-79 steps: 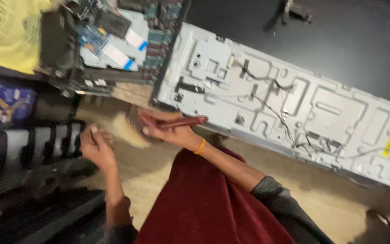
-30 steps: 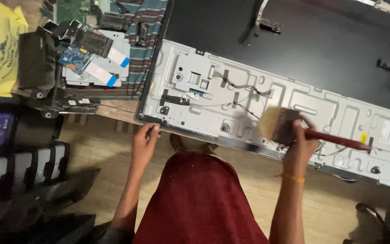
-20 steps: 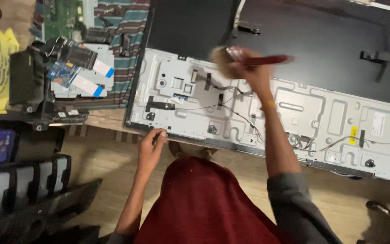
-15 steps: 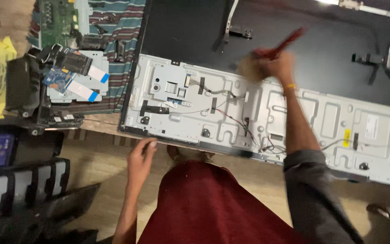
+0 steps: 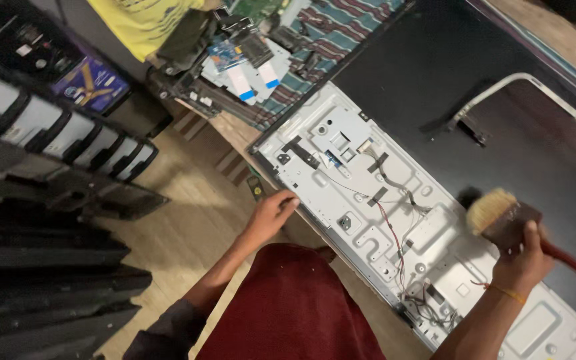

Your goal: The person cleans the back of a disassembled TV chassis with a brush, then handles a small circuit board and ribbon cables. They connect the ribbon cable to the board, wipe the board with a cloth, and reposition components on the chassis.

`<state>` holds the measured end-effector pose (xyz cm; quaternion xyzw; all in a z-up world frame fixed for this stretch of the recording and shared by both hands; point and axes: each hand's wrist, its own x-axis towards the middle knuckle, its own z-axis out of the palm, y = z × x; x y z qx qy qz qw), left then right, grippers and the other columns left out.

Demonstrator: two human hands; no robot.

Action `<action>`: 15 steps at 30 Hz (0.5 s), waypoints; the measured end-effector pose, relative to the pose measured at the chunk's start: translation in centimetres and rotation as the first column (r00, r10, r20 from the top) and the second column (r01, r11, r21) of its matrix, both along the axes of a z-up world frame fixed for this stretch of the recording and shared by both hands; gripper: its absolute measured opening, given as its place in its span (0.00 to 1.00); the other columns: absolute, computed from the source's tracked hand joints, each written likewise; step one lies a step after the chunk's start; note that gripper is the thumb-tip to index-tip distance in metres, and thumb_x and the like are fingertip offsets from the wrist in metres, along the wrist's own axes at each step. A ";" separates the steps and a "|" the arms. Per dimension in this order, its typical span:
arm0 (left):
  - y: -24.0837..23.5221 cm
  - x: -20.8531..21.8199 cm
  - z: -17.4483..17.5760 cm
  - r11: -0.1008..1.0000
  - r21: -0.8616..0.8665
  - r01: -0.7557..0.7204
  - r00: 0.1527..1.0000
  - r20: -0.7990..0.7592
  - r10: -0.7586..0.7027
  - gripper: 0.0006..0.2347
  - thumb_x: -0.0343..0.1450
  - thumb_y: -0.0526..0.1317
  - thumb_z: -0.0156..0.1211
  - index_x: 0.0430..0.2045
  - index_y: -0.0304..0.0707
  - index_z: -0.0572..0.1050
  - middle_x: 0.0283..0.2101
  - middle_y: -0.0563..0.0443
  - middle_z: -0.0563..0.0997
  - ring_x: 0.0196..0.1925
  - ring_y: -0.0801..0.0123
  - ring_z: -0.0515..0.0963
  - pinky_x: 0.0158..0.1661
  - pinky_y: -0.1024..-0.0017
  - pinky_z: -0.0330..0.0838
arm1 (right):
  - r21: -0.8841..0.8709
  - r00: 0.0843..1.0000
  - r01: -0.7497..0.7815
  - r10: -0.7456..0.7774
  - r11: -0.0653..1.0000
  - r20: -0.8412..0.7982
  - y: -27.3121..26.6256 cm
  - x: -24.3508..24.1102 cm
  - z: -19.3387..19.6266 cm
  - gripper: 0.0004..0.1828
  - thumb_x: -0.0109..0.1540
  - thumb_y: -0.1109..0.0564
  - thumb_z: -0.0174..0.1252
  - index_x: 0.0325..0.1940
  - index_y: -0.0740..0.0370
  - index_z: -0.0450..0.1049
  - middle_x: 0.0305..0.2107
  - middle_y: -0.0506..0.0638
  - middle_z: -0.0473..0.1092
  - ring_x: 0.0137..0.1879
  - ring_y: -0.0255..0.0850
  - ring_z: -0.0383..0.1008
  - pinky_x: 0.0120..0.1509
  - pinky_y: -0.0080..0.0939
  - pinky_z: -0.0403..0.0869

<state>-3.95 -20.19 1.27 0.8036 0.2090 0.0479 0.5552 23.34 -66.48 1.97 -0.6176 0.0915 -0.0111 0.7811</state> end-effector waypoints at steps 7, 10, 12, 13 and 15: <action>-3.6 -0.7 2.0 0.998 0.024 0.050 0.999 0.015 -0.051 0.10 0.76 0.42 0.57 0.42 0.35 0.79 0.31 0.47 0.83 0.26 0.69 0.78 0.29 0.69 0.72 | 0.183 0.963 0.043 0.008 0.982 -0.270 -5.1 3.8 -5.3 0.15 0.75 0.48 0.54 0.62 0.56 0.70 0.56 0.45 0.70 0.68 0.45 0.67 0.67 0.54 0.71; -4.2 -1.7 1.5 0.997 0.068 0.026 0.999 0.031 -0.028 0.09 0.76 0.42 0.59 0.40 0.35 0.80 0.28 0.45 0.82 0.26 0.67 0.78 0.29 0.68 0.71 | 0.236 0.974 -0.016 0.069 0.972 -0.217 -5.5 4.6 -5.4 0.19 0.77 0.48 0.54 0.67 0.61 0.70 0.63 0.51 0.70 0.76 0.48 0.64 0.75 0.56 0.71; -4.0 -2.4 1.5 0.994 0.105 0.001 0.999 0.049 -0.007 0.09 0.75 0.41 0.60 0.40 0.35 0.80 0.28 0.44 0.81 0.26 0.67 0.78 0.30 0.68 0.71 | 0.065 0.971 -0.003 0.018 0.998 -0.238 -5.0 4.8 -5.5 0.20 0.74 0.49 0.55 0.66 0.61 0.66 0.59 0.52 0.69 0.71 0.49 0.68 0.67 0.58 0.73; -3.9 -2.6 1.6 0.993 0.119 -0.014 0.996 0.086 0.004 0.09 0.75 0.41 0.60 0.40 0.34 0.80 0.30 0.44 0.82 0.28 0.67 0.78 0.30 0.68 0.72 | -0.023 0.970 0.006 -0.012 1.000 -0.243 -4.9 4.9 -5.4 0.20 0.72 0.50 0.56 0.65 0.60 0.65 0.58 0.52 0.69 0.68 0.49 0.70 0.62 0.59 0.73; -3.4 -2.6 1.9 0.995 0.086 -0.049 0.996 0.073 0.042 0.09 0.75 0.41 0.60 0.41 0.34 0.79 0.31 0.45 0.82 0.28 0.68 0.79 0.30 0.69 0.72 | -0.133 0.983 -0.001 -0.023 0.991 -0.183 -4.8 4.9 -5.1 0.20 0.73 0.51 0.58 0.63 0.68 0.66 0.52 0.57 0.70 0.57 0.52 0.76 0.55 0.56 0.79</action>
